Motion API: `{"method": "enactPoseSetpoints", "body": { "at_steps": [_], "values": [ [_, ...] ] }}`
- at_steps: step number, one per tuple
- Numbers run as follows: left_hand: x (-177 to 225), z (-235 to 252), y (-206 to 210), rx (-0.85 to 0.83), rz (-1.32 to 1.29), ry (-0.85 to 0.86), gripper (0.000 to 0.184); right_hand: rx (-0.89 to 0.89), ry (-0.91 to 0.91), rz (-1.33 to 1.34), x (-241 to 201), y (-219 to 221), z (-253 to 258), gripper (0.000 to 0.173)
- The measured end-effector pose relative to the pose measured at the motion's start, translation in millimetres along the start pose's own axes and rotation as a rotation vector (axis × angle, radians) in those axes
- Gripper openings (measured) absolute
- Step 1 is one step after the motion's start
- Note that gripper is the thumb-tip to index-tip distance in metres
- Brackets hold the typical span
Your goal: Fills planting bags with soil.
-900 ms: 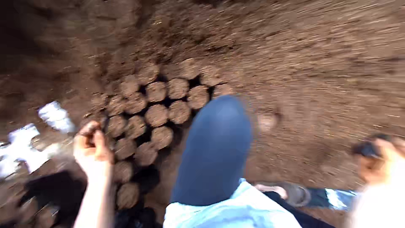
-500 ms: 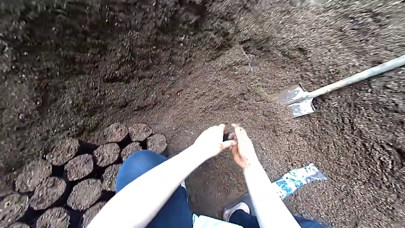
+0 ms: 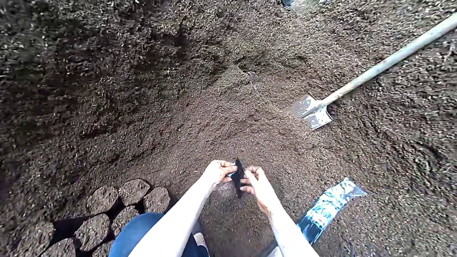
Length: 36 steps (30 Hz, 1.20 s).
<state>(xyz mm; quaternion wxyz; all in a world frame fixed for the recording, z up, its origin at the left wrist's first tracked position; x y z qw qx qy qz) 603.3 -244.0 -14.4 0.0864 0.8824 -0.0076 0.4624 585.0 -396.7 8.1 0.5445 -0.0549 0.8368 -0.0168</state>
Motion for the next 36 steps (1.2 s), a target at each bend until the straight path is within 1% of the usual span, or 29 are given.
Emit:
{"method": "enactPoseSetpoints", "body": {
  "at_steps": [2, 4, 7, 8, 9, 10, 11, 12, 13, 14, 15, 16, 18, 19, 21, 22, 23, 24, 25, 26, 27, 28, 30, 31, 32, 33, 34, 35, 36],
  "values": [
    [-11.6, 6.2, 11.4, -0.011, 0.012, -0.063, 0.022, -0.027, 0.092, 0.133, 10.6, 5.6, 4.4, 0.038],
    [-17.5, 13.1, 17.8, -0.005, -0.022, -0.085, 0.020, -0.002, 0.105, 0.204, 14.6, 5.9, 11.7, 0.037],
    [-16.0, 24.7, 20.3, 0.006, -0.165, -0.052, 0.016, -0.032, 0.109, 0.227, 11.1, 12.2, 21.5, 0.041],
    [-15.0, 28.3, 24.2, -0.027, -0.260, -0.036, 0.013, -0.040, 0.111, 0.218, 9.4, 14.9, 25.0, 0.041],
    [-12.5, 30.8, 28.9, -0.070, -0.354, -0.025, 0.018, -0.034, 0.105, 0.216, 8.1, 16.2, 30.4, 0.036],
    [-9.0, 32.6, 31.9, -0.103, -0.415, -0.019, 0.027, -0.018, 0.102, 0.234, 7.3, 16.0, 37.1, 0.027],
    [-5.7, 34.8, 31.2, -0.098, -0.441, -0.011, 0.029, -0.004, 0.108, 0.272, 7.0, 14.1, 44.2, 0.018],
    [-2.0, 36.9, 26.2, -0.056, -0.434, 0.008, 0.026, 0.017, 0.109, 0.305, 7.3, 10.2, 52.1, 0.012],
    [3.3, 39.1, 17.2, 0.009, -0.367, 0.049, 0.018, 0.051, 0.090, 0.303, 7.1, 4.0, 61.1, 0.008],
    [10.4, 40.8, 4.5, 0.094, -0.220, 0.109, 0.008, 0.093, 0.041, 0.237, 5.0, -3.7, 70.2, 0.007],
    [19.3, 41.7, -9.3, 0.178, -0.004, 0.167, 0.008, 0.132, -0.024, 0.112, 1.1, -10.4, 79.4, 0.012],
    [29.3, 40.8, -20.6, 0.250, 0.184, 0.213, 0.012, 0.155, -0.073, -0.032, -2.6, -13.7, 87.8, 0.014],
    [46.6, 36.7, -33.5, 0.332, 0.428, 0.276, 0.013, 0.188, -0.090, -0.275, -6.2, -14.7, 101.2, 0.014],
    [55.6, 34.2, -34.6, 0.329, 0.565, 0.326, 0.017, 0.207, -0.077, -0.375, -8.0, -16.2, 105.8, 0.014],
    [69.1, 30.7, -25.5, 0.222, 0.902, 0.443, 0.021, 0.213, -0.049, -0.536, -13.5, -16.3, 115.6, 0.014],
    [71.4, 30.5, -21.6, 0.156, 1.041, 0.452, 0.025, 0.206, -0.064, -0.594, -22.1, -12.4, 120.6, 0.014],
    [71.4, 30.4, -22.0, 0.112, 1.140, 0.411, 0.032, 0.186, -0.100, -0.609, -32.8, -6.2, 125.0, 0.015],
    [71.7, 28.8, -26.8, 0.109, 1.191, 0.374, 0.038, 0.156, -0.153, -0.582, -41.1, 1.6, 129.8, 0.017],
    [73.5, 26.0, -36.5, 0.145, 1.210, 0.353, 0.043, 0.111, -0.213, -0.493, -42.7, 10.9, 136.6, 0.020],
    [78.5, 22.1, -51.3, 0.209, 1.208, 0.349, 0.046, 0.042, -0.247, -0.339, -34.9, 22.7, 145.2, 0.023],
    [86.8, 16.5, -70.4, 0.299, 1.192, 0.376, 0.047, -0.068, -0.205, -0.145, -14.0, 39.7, 153.6, 0.028],
    [96.5, 8.8, -91.7, 0.396, 1.174, 0.403, 0.048, -0.211, -0.071, 0.059, 21.2, 63.9, 155.6, 0.040],
    [119.7, -10.4, -132.0, 0.584, 1.129, 0.468, 0.047, -0.468, 0.376, 0.383, 116.3, 121.7, 129.1, 0.075],
    [128.7, -18.7, -148.4, 0.653, 1.091, 0.466, 0.047, -0.540, 0.606, 0.477, 167.7, 146.0, 106.0, 0.093],
    [133.4, -25.0, -161.6, 0.701, 1.054, 0.438, 0.047, -0.565, 0.804, 0.547, 214.8, 164.0, 83.8, 0.107],
    [133.8, -28.4, -171.9, 0.727, 1.019, 0.388, 0.050, -0.533, 0.936, 0.617, 250.5, 176.0, 70.2, 0.115],
    [130.5, -28.0, -179.9, 0.731, 0.987, 0.315, 0.054, -0.446, 0.993, 0.695, 271.5, 183.0, 69.3, 0.118],
    [124.6, -24.5, -185.8, 0.718, 0.953, 0.247, 0.059, -0.326, 0.985, 0.786, 277.6, 186.2, 80.2, 0.117],
    [117.7, -19.8, -189.2, 0.684, 0.925, 0.180, 0.062, -0.182, 0.951, 0.898, 274.2, 186.2, 97.9, 0.113]
  ]
}}
Point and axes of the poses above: each hand's wrist, its own z-axis towards the middle knuckle, its own y-axis out of the palm, x = y × z, the point moved 10 cm from there along z, towards the middle knuckle, and after that the axes turned 1 degree about y, right-handed, at the moved point
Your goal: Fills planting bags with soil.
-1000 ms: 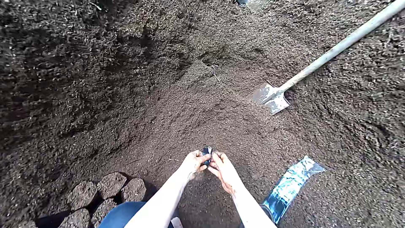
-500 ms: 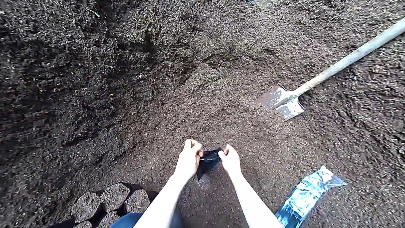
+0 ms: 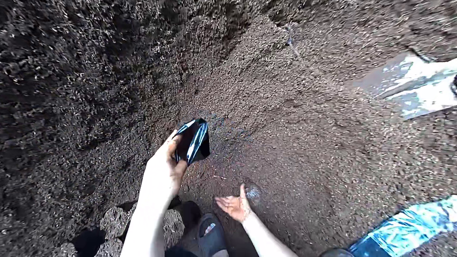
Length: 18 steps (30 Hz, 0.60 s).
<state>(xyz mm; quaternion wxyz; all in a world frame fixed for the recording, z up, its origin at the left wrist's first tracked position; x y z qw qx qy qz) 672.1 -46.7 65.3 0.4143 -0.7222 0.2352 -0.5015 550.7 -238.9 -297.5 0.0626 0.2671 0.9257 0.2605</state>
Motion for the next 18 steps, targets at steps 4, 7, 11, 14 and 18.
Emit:
{"method": "enactPoseSetpoints", "body": {
  "at_steps": [4, 7, 11, 14, 18],
  "values": [
    [-12.9, 1.2, 32.8, -0.204, -0.012, -0.068, 0.063, 0.022, -0.281, 0.402, -67.1, 39.6, 13.0, 0.091],
    [-17.4, 3.3, 60.9, -0.388, 0.015, -0.080, 0.061, -0.109, -0.430, 0.420, -116.9, 71.2, 24.1, 0.089],
    [-21.5, -2.6, 117.6, -0.625, 0.049, -0.132, 0.059, -0.106, -0.495, 0.397, -149.2, 77.7, 26.0, 0.087],
    [-29.6, -7.1, 151.3, -0.700, 0.116, -0.170, 0.059, -0.086, -0.543, 0.255, -170.9, 73.6, -0.4, 0.080],
    [-26.5, -6.9, 174.6, -0.660, 0.135, -0.157, 0.058, 0.014, -0.577, 0.047, -194.3, 71.4, -82.8, 0.074]
  ]
}}
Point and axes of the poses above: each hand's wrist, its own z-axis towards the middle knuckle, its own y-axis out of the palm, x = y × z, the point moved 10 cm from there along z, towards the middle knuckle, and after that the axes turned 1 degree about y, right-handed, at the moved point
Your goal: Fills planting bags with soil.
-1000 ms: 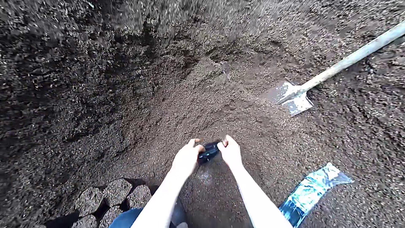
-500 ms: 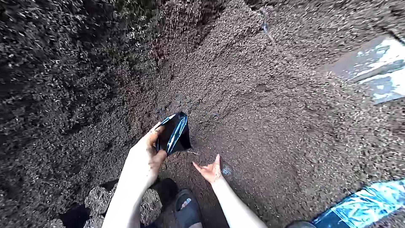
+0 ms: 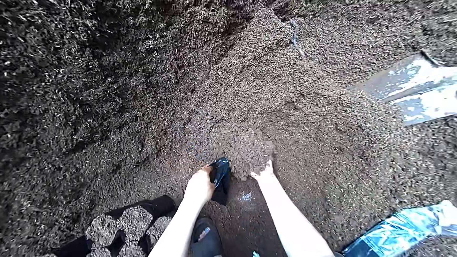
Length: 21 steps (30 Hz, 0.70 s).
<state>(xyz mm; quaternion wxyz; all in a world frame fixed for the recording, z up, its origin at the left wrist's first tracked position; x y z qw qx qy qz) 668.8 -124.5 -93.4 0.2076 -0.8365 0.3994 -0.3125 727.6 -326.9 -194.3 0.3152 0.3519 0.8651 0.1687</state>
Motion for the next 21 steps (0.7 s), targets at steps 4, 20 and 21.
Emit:
{"method": "enactPoseSetpoints", "body": {
  "at_steps": [4, 20, 21],
  "values": [
    [37.6, 1.6, 11.4, 0.070, -0.099, 0.146, 0.063, -0.152, 0.046, 0.017, -28.1, 5.6, -51.9, 0.083],
    [71.9, -9.6, 9.6, 0.132, -0.257, 0.324, 0.090, -0.215, -0.388, -1.308, -57.7, 78.2, -105.5, 0.048],
    [70.9, -6.0, 11.0, 0.125, -0.242, 0.331, 0.088, -0.179, -0.397, -1.345, -66.9, 76.3, -104.0, 0.045]
  ]
}}
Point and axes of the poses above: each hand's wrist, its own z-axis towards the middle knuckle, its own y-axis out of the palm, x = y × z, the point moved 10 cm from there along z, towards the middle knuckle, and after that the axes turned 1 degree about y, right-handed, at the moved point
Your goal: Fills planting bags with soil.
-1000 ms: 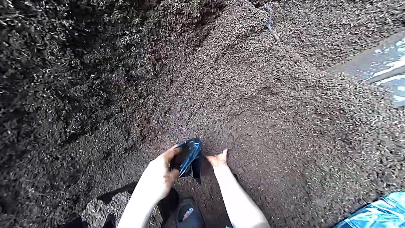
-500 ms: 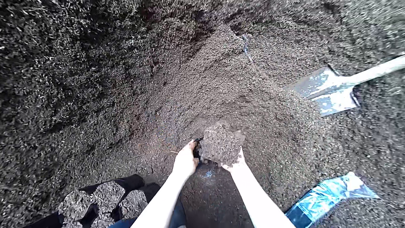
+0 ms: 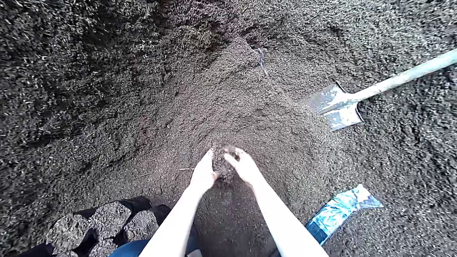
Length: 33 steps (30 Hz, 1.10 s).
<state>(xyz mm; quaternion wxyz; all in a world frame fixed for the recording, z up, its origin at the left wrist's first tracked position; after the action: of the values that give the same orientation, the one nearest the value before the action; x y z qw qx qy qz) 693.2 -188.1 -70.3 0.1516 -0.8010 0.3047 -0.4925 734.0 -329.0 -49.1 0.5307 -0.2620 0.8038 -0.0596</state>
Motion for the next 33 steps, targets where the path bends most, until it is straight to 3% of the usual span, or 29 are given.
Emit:
{"method": "enactPoseSetpoints", "body": {
  "at_steps": [2, 4, 6, 8, 10, 14, 17, 20, 22, 25, 27, 30, 33],
  "values": [
    [-4.8, 3.8, -1.9, 0.000, -0.003, 0.010, 0.082, 0.109, 0.080, 0.059, 22.7, -24.7, 1.0, 0.047],
    [-7.4, 5.7, -4.9, -0.002, -0.017, 0.014, 0.082, 0.117, 0.295, 0.185, 85.0, -27.4, -10.3, 0.054],
    [-10.5, 6.5, -7.9, -0.007, -0.024, 0.002, 0.082, -0.109, 0.651, 0.427, 171.7, 18.6, -39.8, 0.076],
    [-10.0, 6.7, -10.1, -0.004, -0.035, -0.003, 0.082, -0.298, 0.873, 0.739, 233.9, 71.8, -64.5, 0.099],
    [-12.2, 7.7, -14.2, 0.012, -0.042, -0.006, 0.081, -0.159, 0.869, 1.030, 251.7, 89.3, -48.2, 0.106],
    [-8.7, -0.4, -25.1, 0.051, -0.064, -0.007, 0.080, 0.255, 0.746, 1.368, 236.2, 81.0, 13.2, 0.102],
    [-12.0, -2.9, -27.3, 0.052, -0.052, 0.013, 0.079, 0.359, 0.579, 1.452, 209.8, 71.5, 57.6, 0.092],
    [-16.0, -4.1, -20.4, 0.040, -0.042, 0.013, 0.079, 0.342, 0.410, 1.590, 187.3, 67.3, 104.9, 0.079],
    [-15.4, -4.8, -18.9, 0.033, -0.029, 0.013, 0.080, 0.357, 0.398, 1.599, 180.3, 66.7, 114.7, 0.078],
    [-16.1, -2.6, -20.1, 0.020, -0.041, -0.015, 0.080, 0.344, 0.439, 1.525, 176.4, 55.1, 102.7, 0.078],
    [-17.2, 1.8, -21.7, 0.025, -0.057, -0.016, 0.079, 0.300, 0.375, 1.450, 159.2, 33.5, 96.4, 0.075],
    [-17.4, 4.9, -19.7, 0.018, -0.058, -0.016, 0.078, 0.202, 0.240, 1.357, 113.8, 0.7, 72.4, 0.077],
    [-13.1, 8.3, -16.8, 0.009, -0.060, 0.010, 0.077, 0.056, 0.262, 1.389, 60.8, -0.6, 36.0, 0.083]
  ]
}}
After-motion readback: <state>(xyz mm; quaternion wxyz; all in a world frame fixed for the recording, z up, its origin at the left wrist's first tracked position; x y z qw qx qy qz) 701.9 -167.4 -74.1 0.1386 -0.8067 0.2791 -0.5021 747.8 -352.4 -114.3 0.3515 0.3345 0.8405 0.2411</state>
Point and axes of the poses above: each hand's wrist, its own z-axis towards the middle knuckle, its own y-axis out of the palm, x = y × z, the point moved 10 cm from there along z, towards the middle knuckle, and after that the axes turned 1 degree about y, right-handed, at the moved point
